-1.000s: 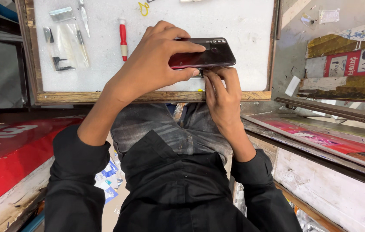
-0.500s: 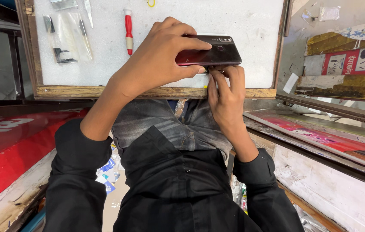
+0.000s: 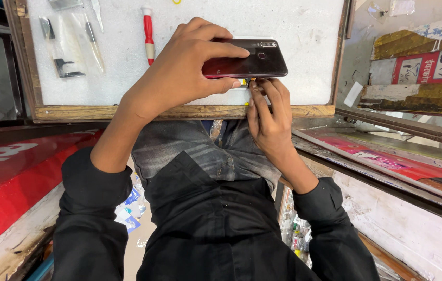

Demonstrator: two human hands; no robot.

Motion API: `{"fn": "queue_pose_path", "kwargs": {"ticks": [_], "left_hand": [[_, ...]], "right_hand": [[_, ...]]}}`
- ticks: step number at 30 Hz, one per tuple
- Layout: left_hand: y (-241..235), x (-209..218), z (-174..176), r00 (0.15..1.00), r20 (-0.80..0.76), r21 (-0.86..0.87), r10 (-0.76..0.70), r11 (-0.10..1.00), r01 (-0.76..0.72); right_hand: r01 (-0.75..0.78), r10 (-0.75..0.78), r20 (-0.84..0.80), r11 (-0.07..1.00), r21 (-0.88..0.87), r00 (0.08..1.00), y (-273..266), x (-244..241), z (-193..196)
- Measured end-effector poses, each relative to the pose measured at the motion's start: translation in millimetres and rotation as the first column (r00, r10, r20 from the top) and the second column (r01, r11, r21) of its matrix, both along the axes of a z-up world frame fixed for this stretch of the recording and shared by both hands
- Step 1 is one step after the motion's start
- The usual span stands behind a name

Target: The person disassembles a smartphone, cleans the back cover with a toothbrush, and reassembles the device. They use a screwdriver to remove screws, a toothbrush to clean the back cover, and a plastic card to pry open the case. The person also applies adhesive to the back cover before reattaching it.

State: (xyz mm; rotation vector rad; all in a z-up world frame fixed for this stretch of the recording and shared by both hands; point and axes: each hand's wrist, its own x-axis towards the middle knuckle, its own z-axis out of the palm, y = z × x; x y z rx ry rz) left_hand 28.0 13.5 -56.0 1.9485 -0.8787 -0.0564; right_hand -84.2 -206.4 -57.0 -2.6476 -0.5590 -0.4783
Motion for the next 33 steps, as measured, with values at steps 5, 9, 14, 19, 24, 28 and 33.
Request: {"fn": "queue_pose_path", "kwargs": {"ticks": [5, 9, 14, 19, 24, 28, 33], "left_hand": [[0.5, -0.2, 0.6, 1.0, -0.024, 0.015, -0.001, 1.0, 0.001], [0.8, -0.8, 3.1, 1.0, -0.015, -0.002, -0.002, 1.0, 0.002], [2.6, 0.1, 0.8, 1.0, -0.002, -0.007, -0.012, 1.0, 0.012], [1.7, -1.9, 2.5, 1.0, 0.026, 0.002, 0.0, 1.0, 0.0], [2.4, -7.5, 6.3, 0.997, 0.07, 0.01, 0.03, 0.999, -0.03], [7.5, -11.3, 1.7, 0.997, 0.072, 0.009, 0.028, 1.0, -0.029], [7.7, -9.1, -0.7, 0.996, 0.086, 0.006, 0.026, 1.0, -0.026]], "right_hand": [[0.034, -0.034, -0.001, 0.999, 0.015, 0.999, 0.9, 1.2, -2.8], [0.054, -0.054, -0.062, 0.999, -0.006, 0.997, 4.4, 1.9, 2.4], [0.042, -0.04, -0.137, 0.999, 0.012, 0.99, 2.0, 0.1, 13.1], [0.057, -0.051, -0.171, 0.998, 0.028, 0.984, -3.8, -4.7, 15.5], [0.086, -0.083, -0.069, 0.995, 0.042, 0.994, 1.3, -6.1, 5.6], [0.116, -0.113, -0.047, 0.991, 0.066, 0.992, 0.3, -9.0, 1.3], [0.104, -0.092, -0.088, 0.985, 0.141, 0.992, -4.2, -5.9, 7.0]]}}
